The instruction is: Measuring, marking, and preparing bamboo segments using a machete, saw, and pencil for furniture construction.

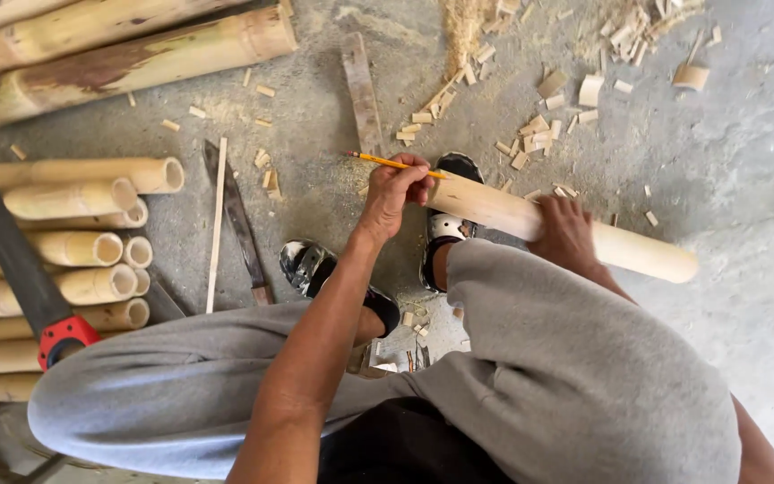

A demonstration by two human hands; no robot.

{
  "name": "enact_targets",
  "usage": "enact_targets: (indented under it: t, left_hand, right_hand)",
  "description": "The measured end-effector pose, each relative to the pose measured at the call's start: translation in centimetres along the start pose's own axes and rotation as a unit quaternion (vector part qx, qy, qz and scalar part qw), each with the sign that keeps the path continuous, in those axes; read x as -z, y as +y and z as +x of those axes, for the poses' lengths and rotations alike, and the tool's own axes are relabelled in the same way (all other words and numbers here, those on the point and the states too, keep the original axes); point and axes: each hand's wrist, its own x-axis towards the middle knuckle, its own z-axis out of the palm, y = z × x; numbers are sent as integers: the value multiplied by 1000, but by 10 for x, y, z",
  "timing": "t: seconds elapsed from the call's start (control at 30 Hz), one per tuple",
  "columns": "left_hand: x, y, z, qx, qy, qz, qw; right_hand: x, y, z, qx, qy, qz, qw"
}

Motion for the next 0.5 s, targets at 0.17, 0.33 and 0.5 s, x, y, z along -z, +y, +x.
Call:
enact_targets:
  t: [0.17,0.33,0.5]
  left_hand:
    - [-9,-13,16,24,-11,-61,998]
    - [-14,-12,19,23,-24,-23,999]
    - [-11,-19,22,6,-7,-3,1000]
  right_hand:
    - [-28,2,24,26,5,19,999]
    - [-22,-2,29,26,-28,9,999]
    - [-12,-9,37,-5,-80,16,997]
